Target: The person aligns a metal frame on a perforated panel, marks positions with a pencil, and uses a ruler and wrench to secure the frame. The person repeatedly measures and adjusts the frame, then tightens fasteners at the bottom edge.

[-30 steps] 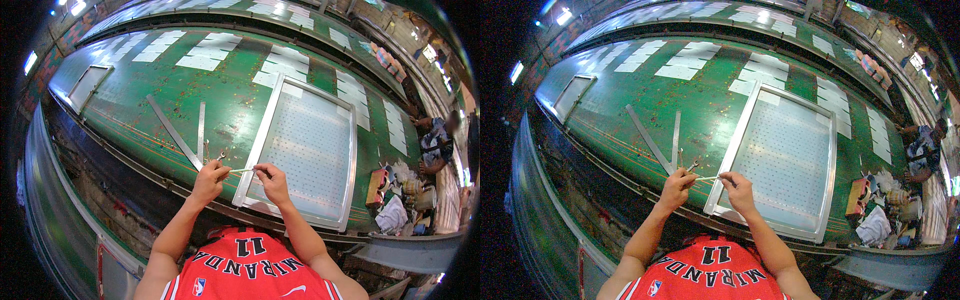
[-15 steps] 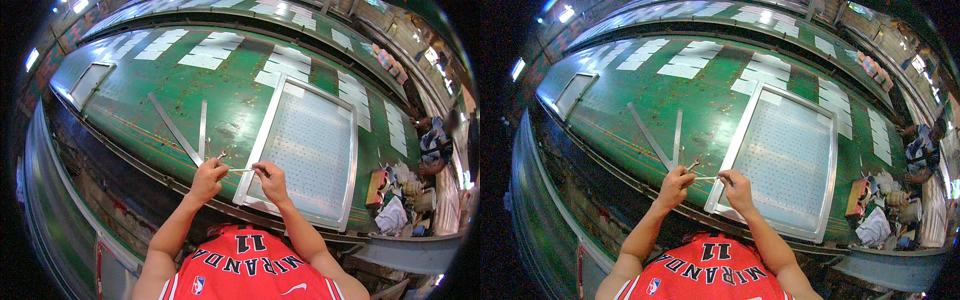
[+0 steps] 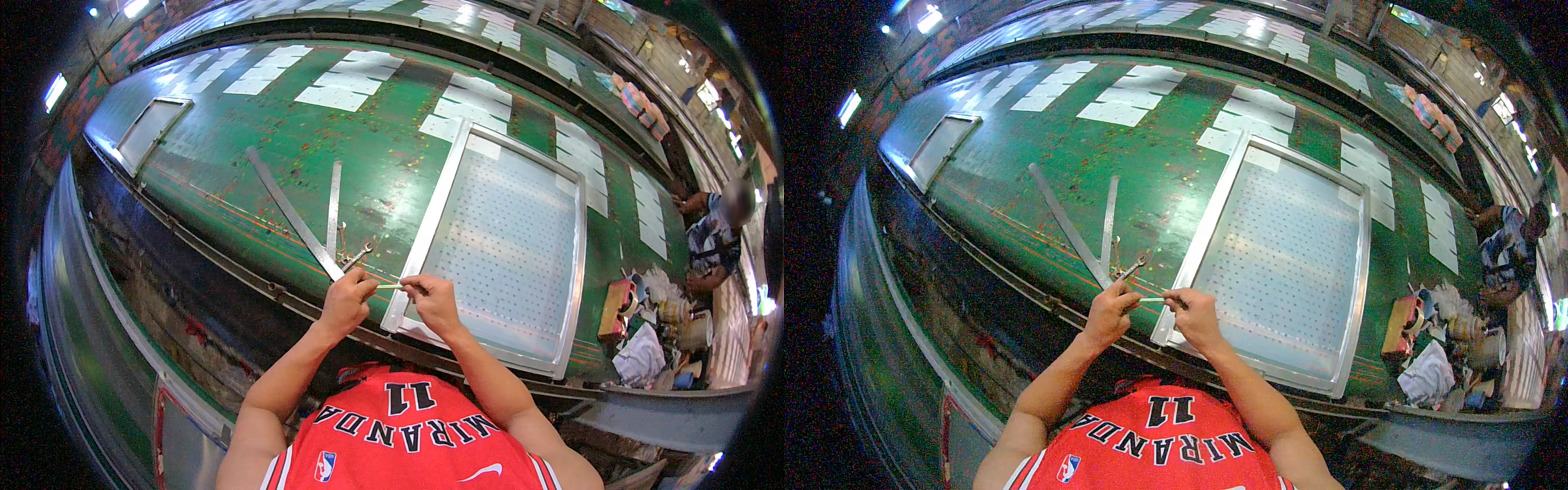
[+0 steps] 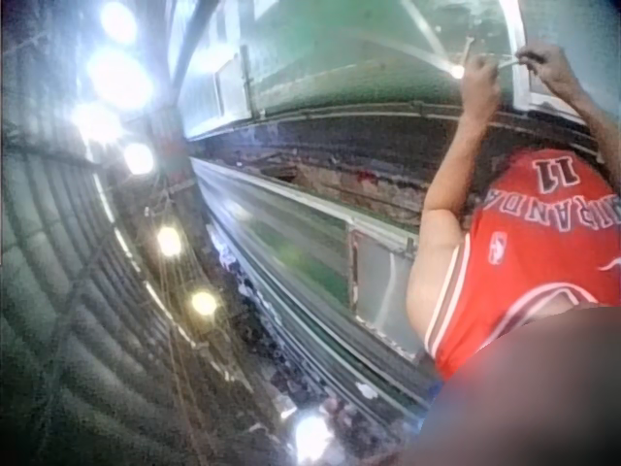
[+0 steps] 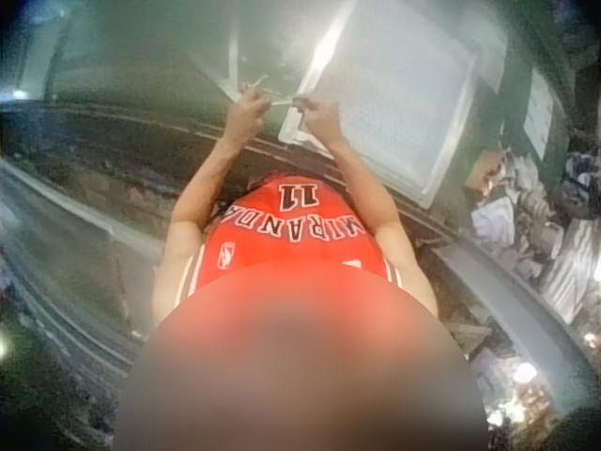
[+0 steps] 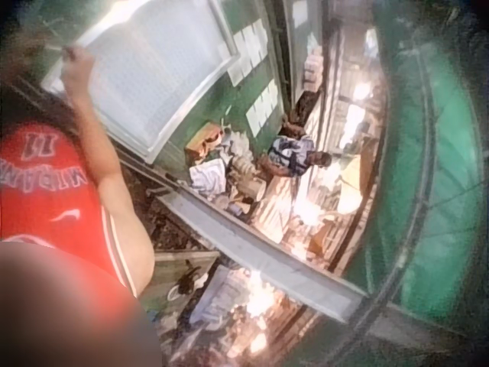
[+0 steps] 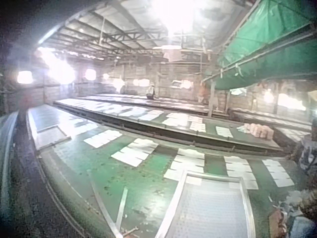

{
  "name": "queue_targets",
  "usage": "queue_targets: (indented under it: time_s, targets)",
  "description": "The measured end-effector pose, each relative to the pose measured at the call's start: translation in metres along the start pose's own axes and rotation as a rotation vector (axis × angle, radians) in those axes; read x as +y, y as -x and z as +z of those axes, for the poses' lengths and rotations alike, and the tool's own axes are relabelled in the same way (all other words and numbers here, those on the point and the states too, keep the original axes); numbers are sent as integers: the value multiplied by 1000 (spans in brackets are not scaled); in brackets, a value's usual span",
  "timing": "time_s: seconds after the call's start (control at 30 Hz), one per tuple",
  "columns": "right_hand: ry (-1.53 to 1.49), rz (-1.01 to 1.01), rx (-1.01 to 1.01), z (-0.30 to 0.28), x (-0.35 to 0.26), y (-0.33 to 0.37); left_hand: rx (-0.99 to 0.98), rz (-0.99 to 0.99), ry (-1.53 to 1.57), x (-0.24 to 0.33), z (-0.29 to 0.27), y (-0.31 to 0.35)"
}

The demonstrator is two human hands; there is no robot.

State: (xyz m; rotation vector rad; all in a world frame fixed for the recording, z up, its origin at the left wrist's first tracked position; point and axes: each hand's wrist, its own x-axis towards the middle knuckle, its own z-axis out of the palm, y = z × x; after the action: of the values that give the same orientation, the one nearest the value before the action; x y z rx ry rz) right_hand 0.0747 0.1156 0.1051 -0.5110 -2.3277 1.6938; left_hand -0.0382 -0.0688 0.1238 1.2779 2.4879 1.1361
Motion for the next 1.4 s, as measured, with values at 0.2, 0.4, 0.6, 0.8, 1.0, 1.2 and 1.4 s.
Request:
queue_targets:
  time_s: [0.2, 0.4, 0.6, 0.8, 1.0, 1.2, 1.4]
  targets:
    - [283, -172, 223, 14, 47, 1, 123, -121, 1, -68, 52, -16]
    - [509, -63, 543, -94, 123, 56, 477, -113, -539, -106, 66, -29]
    - [879, 513, 927, -222, 184, 152, 97, -175, 3, -75, 125, -45]
    - [875, 690, 919, -249, 197, 198, -19, -296, -221, -31, 164, -41]
    - [823, 693, 852, -262, 213, 207, -6, -232, -251, -36, 167, -47]
    - [853, 566, 906, -260, 198, 206, 129, -160, -259, -32, 159, -46]
    - [704, 500, 913, -264, 146, 190, 174, -236, -178, -21, 107, -39]
